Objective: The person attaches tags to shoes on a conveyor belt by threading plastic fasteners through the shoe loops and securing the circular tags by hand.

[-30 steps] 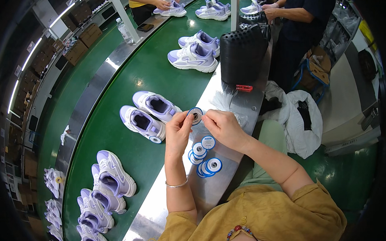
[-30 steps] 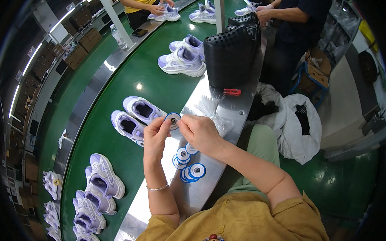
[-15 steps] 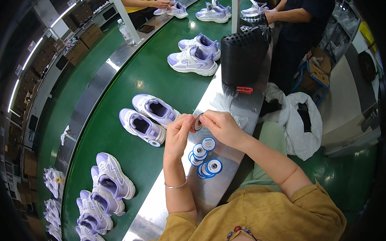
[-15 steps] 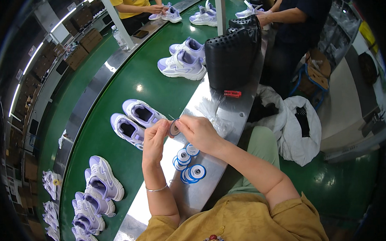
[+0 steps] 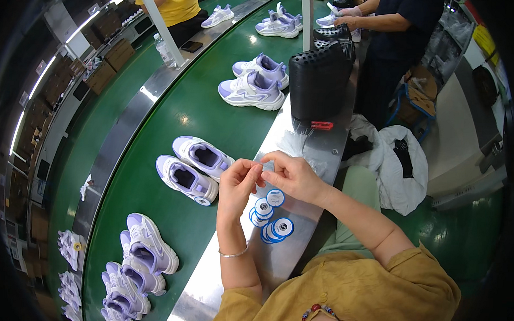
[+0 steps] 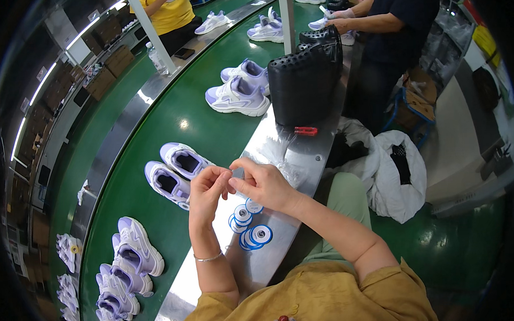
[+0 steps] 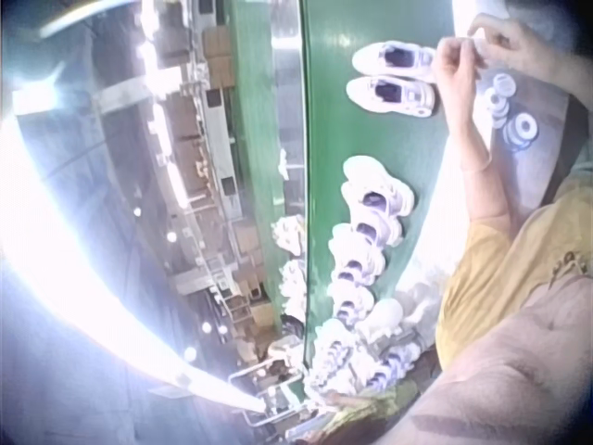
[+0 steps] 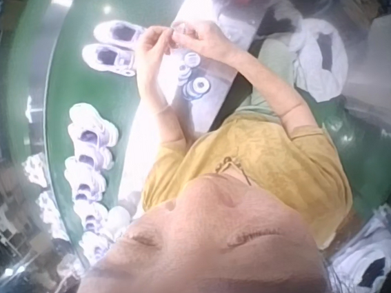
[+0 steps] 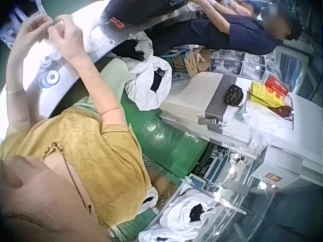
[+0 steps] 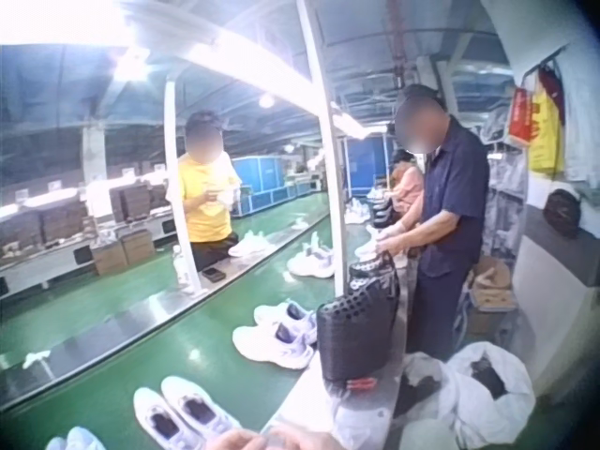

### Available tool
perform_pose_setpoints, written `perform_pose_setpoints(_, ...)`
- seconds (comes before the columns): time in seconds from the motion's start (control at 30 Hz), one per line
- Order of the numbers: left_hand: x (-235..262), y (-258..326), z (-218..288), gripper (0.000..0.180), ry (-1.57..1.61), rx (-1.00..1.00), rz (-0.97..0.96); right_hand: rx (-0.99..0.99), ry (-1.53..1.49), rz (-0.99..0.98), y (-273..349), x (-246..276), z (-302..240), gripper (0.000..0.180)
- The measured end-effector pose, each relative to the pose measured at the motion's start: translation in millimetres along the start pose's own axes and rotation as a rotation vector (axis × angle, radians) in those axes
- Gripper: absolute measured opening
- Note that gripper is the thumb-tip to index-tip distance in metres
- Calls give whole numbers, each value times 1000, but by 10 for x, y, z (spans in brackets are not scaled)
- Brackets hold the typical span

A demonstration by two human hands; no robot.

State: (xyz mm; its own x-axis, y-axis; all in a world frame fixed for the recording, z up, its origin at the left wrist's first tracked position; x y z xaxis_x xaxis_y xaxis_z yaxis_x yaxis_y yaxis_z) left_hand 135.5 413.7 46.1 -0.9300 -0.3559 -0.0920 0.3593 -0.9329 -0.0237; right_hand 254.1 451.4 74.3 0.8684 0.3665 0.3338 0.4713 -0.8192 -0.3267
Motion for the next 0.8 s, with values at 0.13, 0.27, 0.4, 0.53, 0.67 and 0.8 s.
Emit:
perform_pose_setpoints(0.13,-116,-38,104,15,-38,-36,44,55,-17,12,-32,108,36,12)
perform_pose_setpoints(0.27,-85,-129,84,17,-51,-92,86,86,3,42,-51,159,101,9)
perform_pose_setpoints(0.4,-43,-218,71,22,-42,-115,158,136,46,43,-84,219,134,9)
perform_pose_setpoints(0.53,-7,-276,149,28,67,-137,287,164,44,197,-155,501,220,6)
perform_pose_setpoints(0.67,218,-261,305,30,107,-179,341,93,116,429,-137,931,473,6)
perform_pose_setpoints(0.8,529,-96,621,27,155,-241,402,24,196,603,48,1235,879,6)
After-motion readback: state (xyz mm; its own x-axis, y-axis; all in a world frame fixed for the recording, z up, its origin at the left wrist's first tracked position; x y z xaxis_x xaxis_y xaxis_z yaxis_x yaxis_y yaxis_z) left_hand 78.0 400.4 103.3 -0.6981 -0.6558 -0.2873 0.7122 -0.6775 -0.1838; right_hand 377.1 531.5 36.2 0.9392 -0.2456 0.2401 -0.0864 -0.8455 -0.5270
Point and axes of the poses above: each hand's wrist, its own y-axis away from the middle knuckle, its own x-axis out of the back of the hand, z = x × y, the point moved 9 cm from there along -y, towards the middle knuckle, and after that the axes turned 10 degrees about z, right-handed, at the moved point
